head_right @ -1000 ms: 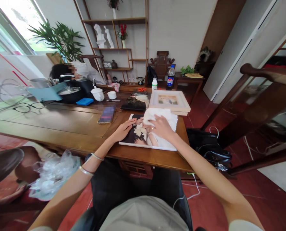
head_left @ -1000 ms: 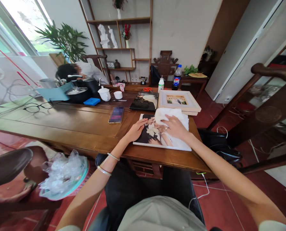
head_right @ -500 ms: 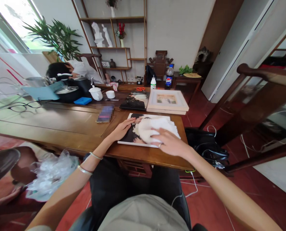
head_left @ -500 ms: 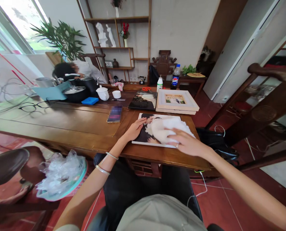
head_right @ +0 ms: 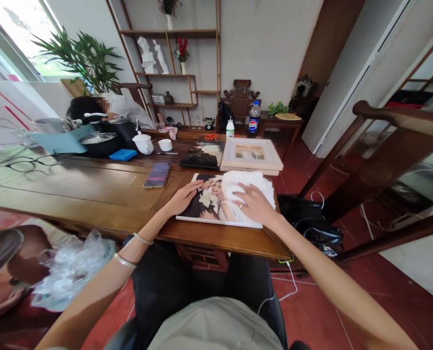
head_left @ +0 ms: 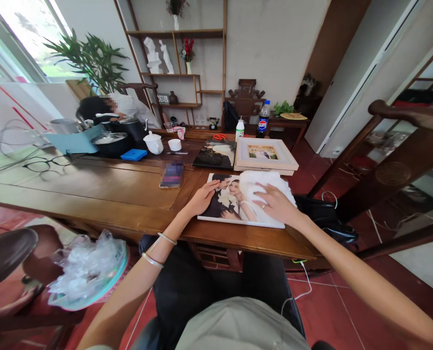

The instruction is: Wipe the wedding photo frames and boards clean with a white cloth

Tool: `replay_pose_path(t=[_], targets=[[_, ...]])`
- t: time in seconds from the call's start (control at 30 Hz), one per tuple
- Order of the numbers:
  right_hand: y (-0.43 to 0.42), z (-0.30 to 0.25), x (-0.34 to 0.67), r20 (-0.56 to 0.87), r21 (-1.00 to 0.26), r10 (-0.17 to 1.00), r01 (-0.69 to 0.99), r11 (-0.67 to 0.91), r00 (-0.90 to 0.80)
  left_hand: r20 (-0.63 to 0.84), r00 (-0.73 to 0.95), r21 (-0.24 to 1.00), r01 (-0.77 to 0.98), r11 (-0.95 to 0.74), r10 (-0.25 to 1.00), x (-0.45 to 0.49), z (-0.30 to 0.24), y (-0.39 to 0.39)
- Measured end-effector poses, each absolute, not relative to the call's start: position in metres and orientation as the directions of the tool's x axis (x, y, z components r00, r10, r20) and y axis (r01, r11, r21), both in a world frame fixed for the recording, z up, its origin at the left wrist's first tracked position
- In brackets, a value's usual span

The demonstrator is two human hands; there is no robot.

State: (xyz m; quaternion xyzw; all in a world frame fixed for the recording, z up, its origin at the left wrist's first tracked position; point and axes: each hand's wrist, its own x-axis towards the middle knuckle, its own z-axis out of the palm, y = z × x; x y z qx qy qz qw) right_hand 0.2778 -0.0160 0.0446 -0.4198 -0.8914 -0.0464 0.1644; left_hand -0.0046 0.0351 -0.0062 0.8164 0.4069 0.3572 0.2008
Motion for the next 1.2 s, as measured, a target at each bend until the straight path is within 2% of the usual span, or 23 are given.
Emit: replay_pose_path(t=[0.17,0.27,0.57,0.73,0.87,1.07,1.2], targets=[[-0.089,0.056,0.266,0.268,-0.162,0.693,0.678,0.717,-0.669,0.423,0.412,0.628,0.508,-0.589,0.807,-0.004,-0.006,0.034],[-0.101,0.059,0.266,0.229,-0.186,0.67,0.643,0.742,-0.707,0.428,0.424,0.634,0.489,-0.599,0.798,-0.004,-0.005,0.034],[0.015,0.044,0.279,0.286,-0.099,0.792,0.805,0.585,-0.54,0.408,0.434,0.618,0.516,-0.593,0.803,-0.006,-0.004,0.034],[0.042,0.044,0.275,0.329,-0.063,0.784,0.816,0.574,-0.526,0.405,0.433,0.609,0.529,-0.59,0.806,-0.006,-0.004,0.034],[0.003,0.045,0.267,0.334,-0.064,0.733,0.762,0.644,-0.592,0.413,0.435,0.598,0.533,-0.599,0.8,-0.005,-0.005,0.034],[-0.08,0.053,0.244,0.286,-0.206,0.669,0.638,0.742,-0.686,0.421,0.425,0.606,0.525,-0.597,0.801,-0.004,-0.006,0.035],[-0.091,0.053,0.232,0.293,-0.228,0.664,0.624,0.747,-0.688,0.407,0.433,0.616,0.521,-0.591,0.805,-0.005,-0.004,0.034]])
